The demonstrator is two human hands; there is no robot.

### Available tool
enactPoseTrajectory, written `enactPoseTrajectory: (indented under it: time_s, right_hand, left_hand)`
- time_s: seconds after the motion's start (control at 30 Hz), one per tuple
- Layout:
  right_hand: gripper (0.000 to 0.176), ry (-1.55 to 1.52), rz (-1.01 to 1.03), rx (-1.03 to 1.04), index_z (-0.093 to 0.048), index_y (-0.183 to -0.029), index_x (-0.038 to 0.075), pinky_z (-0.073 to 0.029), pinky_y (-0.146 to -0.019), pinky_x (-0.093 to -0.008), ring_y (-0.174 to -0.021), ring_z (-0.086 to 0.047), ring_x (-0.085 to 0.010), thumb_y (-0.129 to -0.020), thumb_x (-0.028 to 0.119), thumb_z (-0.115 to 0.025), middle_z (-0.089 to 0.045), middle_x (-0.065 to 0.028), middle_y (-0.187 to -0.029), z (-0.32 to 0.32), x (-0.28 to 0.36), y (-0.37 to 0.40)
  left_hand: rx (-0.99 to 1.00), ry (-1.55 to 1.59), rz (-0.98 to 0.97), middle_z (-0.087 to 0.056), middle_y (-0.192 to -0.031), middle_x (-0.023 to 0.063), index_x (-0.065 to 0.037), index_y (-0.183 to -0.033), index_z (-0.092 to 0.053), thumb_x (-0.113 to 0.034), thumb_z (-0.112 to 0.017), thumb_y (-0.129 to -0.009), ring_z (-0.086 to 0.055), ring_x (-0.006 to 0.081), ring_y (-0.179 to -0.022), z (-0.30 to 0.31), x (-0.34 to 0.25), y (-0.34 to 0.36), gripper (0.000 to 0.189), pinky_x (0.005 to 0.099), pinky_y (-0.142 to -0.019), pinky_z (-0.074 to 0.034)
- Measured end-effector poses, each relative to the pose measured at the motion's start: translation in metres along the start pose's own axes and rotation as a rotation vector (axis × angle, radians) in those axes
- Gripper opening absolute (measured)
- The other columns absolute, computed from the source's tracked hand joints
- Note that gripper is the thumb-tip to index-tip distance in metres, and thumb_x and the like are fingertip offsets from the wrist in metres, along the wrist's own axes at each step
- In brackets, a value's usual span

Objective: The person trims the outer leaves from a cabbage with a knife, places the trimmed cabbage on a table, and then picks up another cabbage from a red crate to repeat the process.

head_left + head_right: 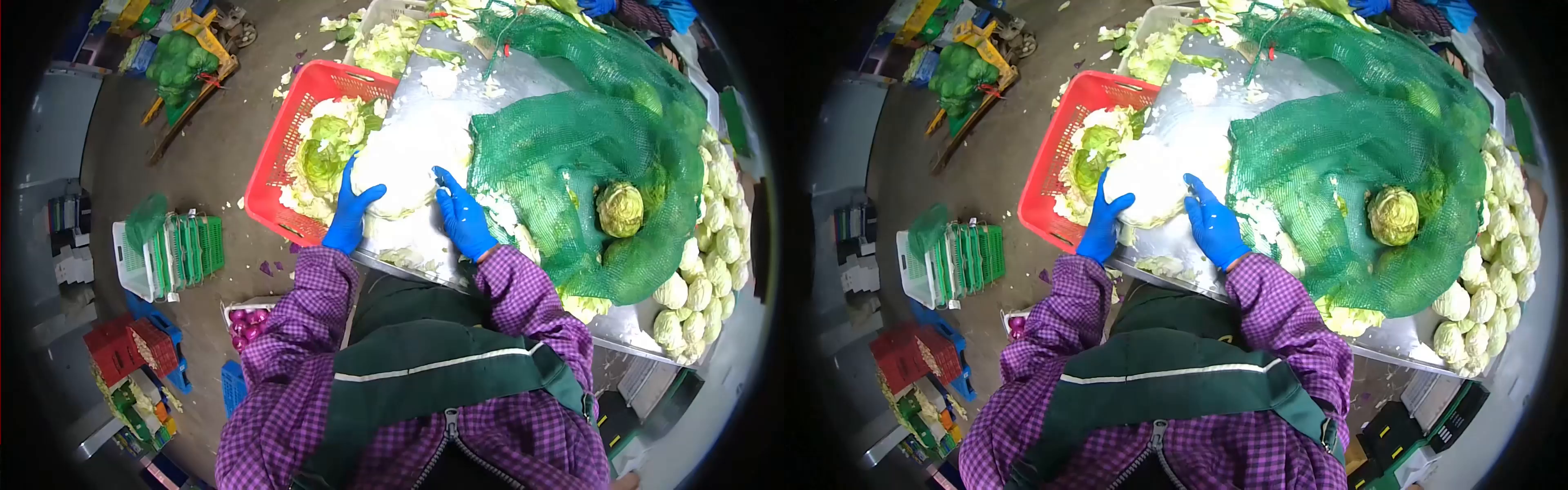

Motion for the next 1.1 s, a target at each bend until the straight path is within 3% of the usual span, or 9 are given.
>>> enactPoseTrajectory:
  time_s: [0.17, 0.37, 0.43, 0.57, 0.63, 0.7, 0.77, 0.87, 1.1]
  right_hand:
    - [0.047, 0.271, -0.03, 0.262, -0.036, -0.139, 0.021, -0.052, -0.077, -0.0404, -0.092, -0.063, -0.0364, -0.094, 0.028, -0.047, -0.059, -0.0208, -0.115, -0.002, 0.008, -0.008]
    - [0.04, 0.408, 0.224, 0.089, -0.044, -0.134, 0.018, -0.05, -0.077, -0.0399, -0.091, -0.063, -0.0335, -0.096, 0.028, -0.043, -0.064, -0.0162, -0.103, -0.017, 0.01, -0.034]
    - [0.037, 0.357, -0.27, 0.099, -0.051, -0.127, 0.015, -0.05, -0.075, -0.0387, -0.083, -0.063, -0.032, -0.096, 0.03, -0.042, -0.065, -0.0156, -0.095, -0.015, -0.049, -0.053]
    - [0.038, 0.028, -0.318, -0.015, -0.058, -0.121, 0.012, -0.048, -0.051, -0.0309, -0.054, -0.058, -0.0189, -0.094, 0.036, -0.047, -0.063, -0.0107, -0.077, -0.025, -0.08, -0.056]
    - [0.047, 0.034, -0.175, 0.002, -0.056, -0.121, 0.007, -0.05, -0.065, -0.0371, -0.067, -0.064, -0.0243, -0.092, 0.042, -0.045, -0.068, -0.0141, -0.087, -0.023, -0.068, -0.061]
    - [0.044, -0.095, -0.548, 0.117, -0.057, -0.121, 0.005, -0.05, -0.059, -0.032, -0.055, -0.06, -0.018, -0.094, 0.039, -0.045, -0.068, -0.0146, -0.088, -0.023, -0.047, -0.033]
    - [0.041, -0.101, -0.401, 0.079, -0.056, -0.122, 0.006, -0.048, -0.054, -0.0286, -0.048, -0.055, -0.0133, -0.094, 0.034, -0.047, -0.068, -0.0152, -0.088, -0.03, -0.058, -0.023]
    - [0.039, 0.122, -0.006, -0.034, -0.051, -0.129, 0.013, -0.052, -0.06, -0.0352, -0.067, -0.066, -0.0269, -0.094, 0.03, -0.048, -0.066, -0.0173, -0.102, -0.019, -0.01, -0.027]
    - [0.051, 0.59, 0.306, 0.216, -0.034, -0.141, 0.026, -0.055, -0.064, -0.0397, -0.075, -0.066, -0.0346, -0.092, 0.033, -0.049, -0.051, -0.014, -0.13, -0.027, 0.032, -0.039]
  left_hand:
    - [0.047, -0.103, 0.007, -0.04, -0.135, 0.0113, -0.008, -0.142, -0.026, -0.01, -0.073, -0.071, -0.038, 0.0229, -0.126, -0.013, -0.007, -0.01, 0.086, 0.0352, -0.105, -0.033]
    - [0.066, -0.3, -0.001, -0.039, -0.137, 0.01, -0.01, -0.142, -0.028, -0.01, -0.074, -0.069, -0.036, 0.0231, -0.128, 0.002, -0.002, -0.022, 0.086, 0.0353, -0.107, -0.03]
    - [0.218, -0.414, -0.062, -0.039, -0.137, 0.0101, -0.009, -0.141, -0.03, -0.011, -0.076, -0.065, -0.035, 0.0228, -0.129, -0.005, -0.002, -0.024, 0.089, 0.0352, -0.108, -0.027]
    - [0.267, -0.458, -0.033, -0.039, -0.138, 0.0123, -0.009, -0.141, -0.031, -0.009, -0.077, -0.065, -0.034, 0.0234, -0.13, -0.023, -0.022, -0.012, 0.089, 0.036, -0.108, -0.028]
    - [0.232, -0.295, 0.021, -0.04, -0.136, 0.0154, -0.009, -0.143, -0.028, -0.008, -0.076, -0.068, -0.037, 0.0242, -0.128, -0.024, -0.018, -0.024, 0.088, 0.0365, -0.106, -0.032]
    - [-0.205, -0.119, -0.027, -0.041, -0.135, 0.0169, -0.009, -0.144, -0.024, -0.007, -0.074, -0.073, -0.039, 0.0239, -0.125, 0.023, 0.009, -0.027, 0.087, 0.0362, -0.103, -0.037]
    - [-0.244, -0.048, -0.021, -0.043, -0.132, 0.0167, -0.008, -0.142, -0.024, -0.009, -0.074, -0.075, -0.043, 0.0233, -0.122, 0.027, 0.022, -0.019, 0.084, 0.0358, -0.1, -0.041]
    - [-0.192, -0.071, -0.023, -0.046, -0.129, 0.0156, -0.006, -0.139, -0.028, -0.006, -0.078, -0.07, -0.048, 0.0227, -0.117, 0.012, 0.01, -0.014, 0.085, 0.0353, -0.097, -0.044]
    - [-0.047, -0.211, 0.058, -0.047, -0.125, 0.015, -0.005, -0.137, -0.031, -0.011, -0.08, -0.069, -0.047, 0.0232, -0.116, 0.015, 0.008, -0.033, 0.085, 0.0343, -0.094, -0.045]
Point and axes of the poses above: each hand's wrist, its own y-axis away from the middle knuckle, its own z-axis out of the back of the hand, x = y × z, the point moved 8 cm from there along -y, towards the middle knuckle
